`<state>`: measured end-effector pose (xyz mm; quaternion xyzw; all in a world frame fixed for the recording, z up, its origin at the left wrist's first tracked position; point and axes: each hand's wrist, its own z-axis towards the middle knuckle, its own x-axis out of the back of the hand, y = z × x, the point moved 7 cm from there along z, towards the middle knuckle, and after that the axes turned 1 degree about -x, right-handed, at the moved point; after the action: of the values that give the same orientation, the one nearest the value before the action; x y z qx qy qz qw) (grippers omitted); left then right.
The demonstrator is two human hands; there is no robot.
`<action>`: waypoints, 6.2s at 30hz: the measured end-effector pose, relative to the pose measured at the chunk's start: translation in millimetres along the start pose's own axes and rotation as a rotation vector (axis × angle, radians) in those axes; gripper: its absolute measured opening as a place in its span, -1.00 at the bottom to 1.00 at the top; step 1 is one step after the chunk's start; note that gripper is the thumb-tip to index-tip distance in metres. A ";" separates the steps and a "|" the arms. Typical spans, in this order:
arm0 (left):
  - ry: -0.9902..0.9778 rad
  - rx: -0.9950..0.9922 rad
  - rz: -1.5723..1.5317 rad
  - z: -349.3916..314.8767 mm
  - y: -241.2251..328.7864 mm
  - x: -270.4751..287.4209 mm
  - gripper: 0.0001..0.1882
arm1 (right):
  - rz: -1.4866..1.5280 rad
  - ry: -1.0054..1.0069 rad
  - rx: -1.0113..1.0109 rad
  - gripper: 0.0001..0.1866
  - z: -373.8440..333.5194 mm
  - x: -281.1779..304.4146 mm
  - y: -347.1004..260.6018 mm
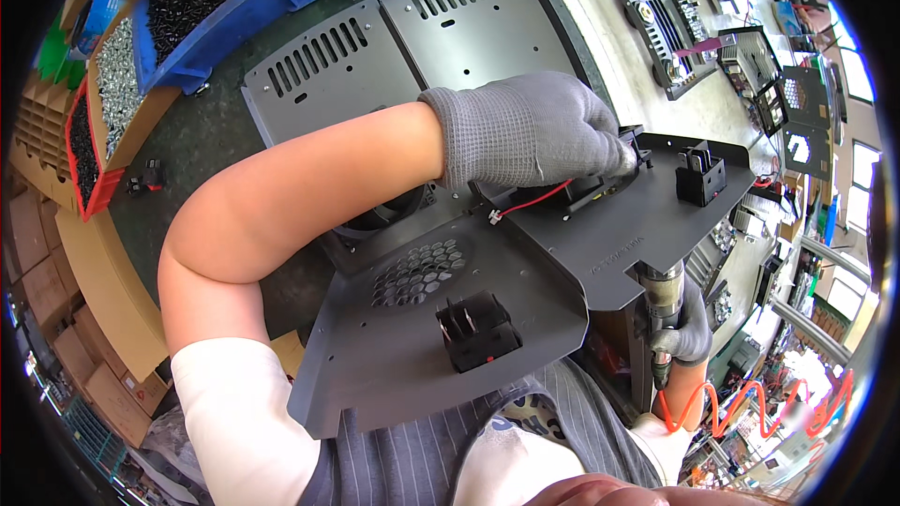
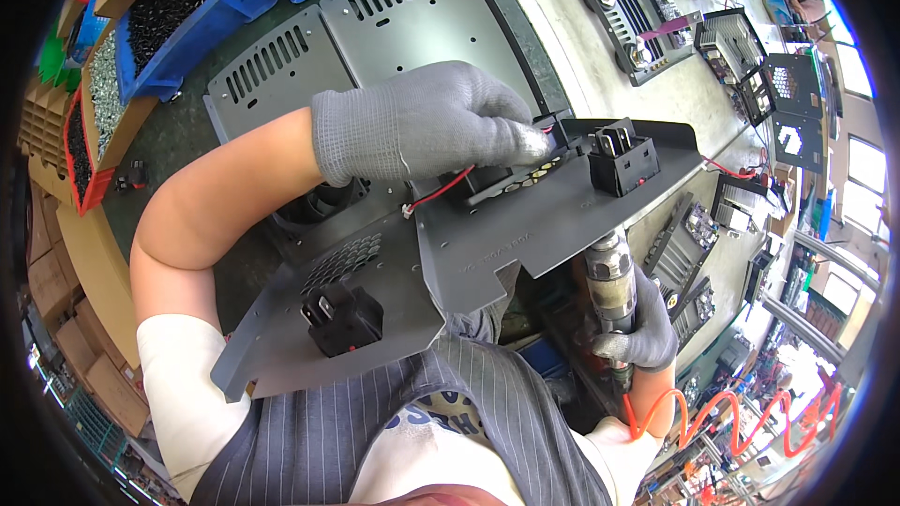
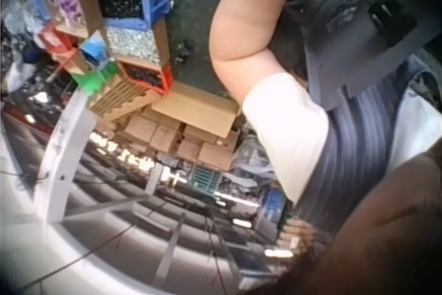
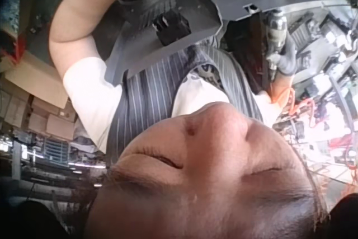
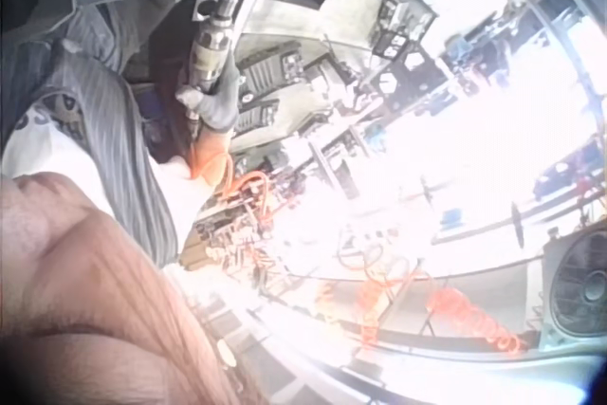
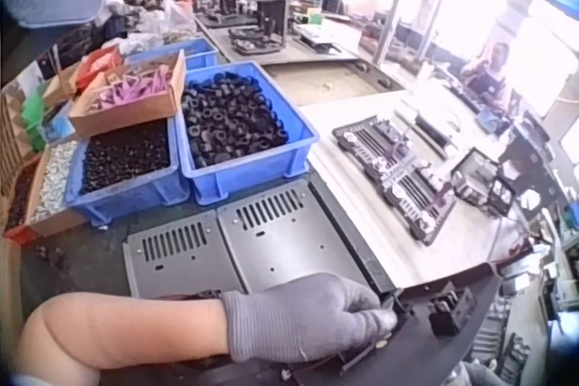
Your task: Assembling and securing components within metal enclosures for solar inverters using an electric screwdriver.
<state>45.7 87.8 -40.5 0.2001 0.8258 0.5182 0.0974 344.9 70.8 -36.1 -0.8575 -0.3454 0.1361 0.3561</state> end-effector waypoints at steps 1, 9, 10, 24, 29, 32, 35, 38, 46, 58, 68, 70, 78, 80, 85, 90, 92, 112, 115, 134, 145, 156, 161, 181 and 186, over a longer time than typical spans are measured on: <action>-0.005 -0.007 -0.003 -0.9 1.8 -0.7 -0.49 | -0.007 -0.009 0.006 0.19 -0.3 -0.8 -0.8; 0.003 -0.168 0.104 1.7 9.6 -4.1 -0.44 | -0.181 0.043 0.068 0.03 2.9 -1.9 -14.2; 0.018 -0.206 0.151 2.4 11.6 -4.5 -0.44 | -0.215 0.023 0.083 0.01 4.5 -3.2 -17.0; 0.323 -0.011 -0.703 -43.3 -41.8 34.5 -0.63 | 0.169 0.135 0.295 0.00 -13.5 -8.6 5.6; 0.350 -0.114 -0.762 -47.6 -24.6 36.8 -0.64 | 0.410 0.164 0.431 0.11 -23.6 -29.2 5.0; 0.197 -0.209 -0.820 -50.8 -7.0 35.0 -0.66 | 0.350 0.024 0.502 0.10 -23.6 -49.0 -14.3; 0.145 -0.257 -0.801 -57.4 3.2 36.7 -0.68 | 0.177 -0.110 0.522 0.09 -21.8 -67.9 -34.2; 0.217 -0.289 -0.770 -63.3 9.1 40.6 -0.68 | 0.079 -0.158 0.572 -0.02 -21.3 -82.4 -51.1; 0.035 -0.339 -1.034 -76.3 19.8 33.2 -0.57 | 0.085 -0.177 0.610 -0.18 -19.7 -102.8 -65.9; 0.085 -0.438 -0.792 -96.1 31.6 22.9 -0.68 | 0.049 -0.170 0.645 -0.19 -22.9 -110.3 -70.9; 0.247 -0.432 -0.474 -108.0 55.2 7.1 -0.74 | -0.015 -0.210 0.615 -0.14 -24.7 -110.9 -64.7; 0.271 -0.408 -0.398 -108.1 57.9 5.9 -0.74 | -0.039 -0.205 0.616 -0.13 -25.3 -109.3 -63.5; 0.320 -0.310 -0.013 -110.7 83.9 -4.1 -0.72 | -0.111 -0.182 0.621 -0.12 -28.4 -104.2 -57.9; 0.308 -0.315 0.075 -110.0 88.8 -9.7 -0.65 | -0.109 -0.177 0.620 -0.12 -29.5 -103.2 -55.3; 0.263 -0.375 -0.211 -96.6 75.9 -12.9 -0.37 | 0.090 -0.147 0.680 -0.13 -27.9 -98.8 -46.4; 0.486 -0.146 0.116 -80.9 24.2 9.1 -0.55 | 0.239 -0.037 0.615 0.00 -32.8 -74.2 -13.2; 0.404 -0.231 0.180 -72.8 13.3 3.7 -0.62 | 0.292 -0.038 0.506 0.03 -30.6 -68.3 6.9; 0.389 -0.466 0.850 -67.3 4.9 9.4 -0.69 | -0.029 -0.191 0.452 -0.19 2.9 -79.2 33.4; 0.395 -0.442 0.847 -69.9 6.1 8.2 -0.69 | -0.032 -0.183 0.493 -0.23 3.4 -80.4 29.2; 0.509 -0.065 -0.164 -65.8 -20.9 22.2 -0.57 | -0.134 -0.115 0.373 -0.04 -5.6 -75.7 7.9; 0.287 -0.216 -0.773 -61.4 -1.8 28.6 -0.63 | 0.131 -0.121 0.695 -0.01 -25.3 -73.9 -2.5; 0.301 -0.350 -0.370 -75.1 61.7 -3.3 -0.63 | 0.002 -0.121 0.724 -0.20 -25.8 -88.5 -57.1; 0.322 -0.392 -0.302 -77.4 69.8 -8.5 -0.62 | -0.017 -0.122 0.728 -0.20 -24.3 -91.2 -58.5; 0.523 -0.354 0.040 -87.7 83.8 -14.5 -0.60 | -0.206 0.043 0.939 -0.14 -23.5 -94.3 -48.6; 0.481 -0.399 -0.027 -84.6 82.1 -11.2 -0.50 | -0.106 -0.012 0.946 -0.03 -18.8 -90.0 -37.1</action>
<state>43.5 45.2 70.1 0.0379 0.7098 0.7011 -0.0566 270.3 17.9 2.2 -0.5815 -0.2909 0.2652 0.7120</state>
